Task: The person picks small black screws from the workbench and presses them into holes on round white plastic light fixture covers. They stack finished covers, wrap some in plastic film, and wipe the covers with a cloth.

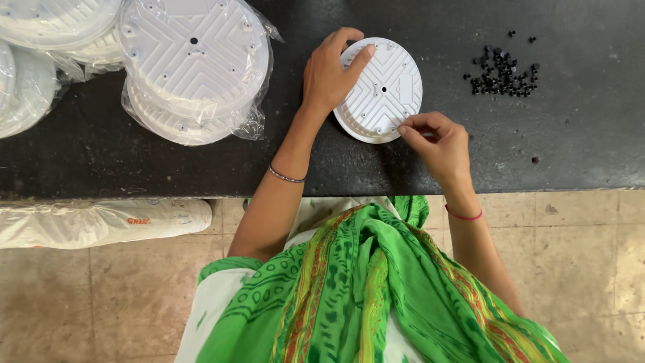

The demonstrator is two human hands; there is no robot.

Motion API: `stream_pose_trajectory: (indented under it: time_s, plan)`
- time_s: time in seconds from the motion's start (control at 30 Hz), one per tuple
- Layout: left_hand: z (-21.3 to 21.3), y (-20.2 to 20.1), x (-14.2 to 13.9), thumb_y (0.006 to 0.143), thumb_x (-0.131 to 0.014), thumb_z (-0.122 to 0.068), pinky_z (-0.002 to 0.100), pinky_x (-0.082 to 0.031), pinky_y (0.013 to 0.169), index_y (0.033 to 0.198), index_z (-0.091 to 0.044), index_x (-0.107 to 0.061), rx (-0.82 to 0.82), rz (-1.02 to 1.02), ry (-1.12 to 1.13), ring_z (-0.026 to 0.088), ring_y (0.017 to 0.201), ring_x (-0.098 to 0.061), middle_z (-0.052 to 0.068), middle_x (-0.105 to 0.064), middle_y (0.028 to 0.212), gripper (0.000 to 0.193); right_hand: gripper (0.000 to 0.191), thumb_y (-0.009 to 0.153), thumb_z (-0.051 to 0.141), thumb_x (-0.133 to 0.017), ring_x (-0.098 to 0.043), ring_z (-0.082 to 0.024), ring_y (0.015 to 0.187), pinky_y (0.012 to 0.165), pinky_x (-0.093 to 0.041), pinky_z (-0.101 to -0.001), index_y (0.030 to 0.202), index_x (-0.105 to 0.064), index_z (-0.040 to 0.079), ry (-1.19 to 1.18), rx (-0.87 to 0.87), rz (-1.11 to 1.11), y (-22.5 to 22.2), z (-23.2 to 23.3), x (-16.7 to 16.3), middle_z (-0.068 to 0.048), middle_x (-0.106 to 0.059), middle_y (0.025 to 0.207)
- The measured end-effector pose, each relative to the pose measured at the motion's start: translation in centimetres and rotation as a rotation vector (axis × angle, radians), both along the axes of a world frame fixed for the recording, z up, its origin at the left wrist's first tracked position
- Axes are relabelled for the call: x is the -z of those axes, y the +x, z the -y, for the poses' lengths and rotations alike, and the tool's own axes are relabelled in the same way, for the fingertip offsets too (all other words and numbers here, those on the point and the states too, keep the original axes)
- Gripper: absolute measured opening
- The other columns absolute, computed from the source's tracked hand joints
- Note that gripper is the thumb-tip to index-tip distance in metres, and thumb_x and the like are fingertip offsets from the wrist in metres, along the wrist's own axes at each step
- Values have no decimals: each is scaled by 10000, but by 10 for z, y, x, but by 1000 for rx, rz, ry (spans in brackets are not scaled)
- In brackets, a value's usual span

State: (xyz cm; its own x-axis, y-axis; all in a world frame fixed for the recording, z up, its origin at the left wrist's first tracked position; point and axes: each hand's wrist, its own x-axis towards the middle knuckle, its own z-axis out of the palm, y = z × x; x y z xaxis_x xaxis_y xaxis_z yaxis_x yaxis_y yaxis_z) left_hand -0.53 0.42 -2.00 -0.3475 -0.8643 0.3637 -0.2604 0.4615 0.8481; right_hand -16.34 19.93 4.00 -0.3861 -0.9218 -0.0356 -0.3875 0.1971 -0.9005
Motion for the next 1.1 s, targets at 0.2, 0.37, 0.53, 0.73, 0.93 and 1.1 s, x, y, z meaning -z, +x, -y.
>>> stream_pose_trajectory:
  time_s: [0.2, 0.37, 0.53, 0.73, 0.93, 1.1]
  plan:
    - [4, 6, 9, 968, -710, -398, 393, -588, 831, 1136, -104, -687, 1, -28, -26, 263, 1012, -744, 77, -755, 1133, 340, 133, 907, 95, -804, -702, -90, 820, 732, -551, -230, 996, -766, 3, 17, -23, -123, 12, 6, 3, -37, -741, 950]
    - [4, 6, 14, 977, -702, -398, 389, -587, 840, 1149, -100, -681, 5, -21, -28, 263, 1025, -743, 80, -752, 1138, 345, 123, 905, 87, -803, -730, -115, 822, 745, -579, -252, 992, -770, 7, -7, -50, -227, 19, 5, -7, -61, -752, 949]
    - [4, 9, 18, 988, -702, -391, 393, -584, 863, 1153, -94, -679, -4, -34, -70, 278, 1052, -736, 90, -748, 1148, 341, 109, 914, 66, -809, -723, -144, 780, 716, -572, -262, 1008, -785, 15, -62, -71, -424, 35, 2, -14, -81, -743, 931]
    - [4, 20, 19, 987, -692, -392, 389, -589, 831, 1138, -117, -678, -7, -21, -28, 264, 1023, -747, 65, -752, 1129, 314, 103, 925, 29, -797, -730, -146, 803, 724, -573, -263, 1026, -777, 19, -141, -95, -500, 50, 4, -8, -76, -742, 952]
    - [1, 26, 16, 993, -669, -389, 379, -596, 778, 1151, -138, -682, -15, -21, 8, 250, 984, -753, 62, -743, 1119, 297, 114, 912, 22, -800, -733, -172, 813, 725, -563, -278, 1019, -763, 13, -177, -99, -554, 60, 2, -2, -83, -736, 957]
    - [3, 29, 21, 991, -682, -383, 383, -592, 787, 1150, -125, -687, -26, 5, -4, 264, 993, -745, 77, -738, 1129, 303, 119, 937, 35, -806, -714, -160, 783, 703, -555, -283, 1050, -769, 18, -161, -69, -487, 61, 2, 4, -90, -744, 955]
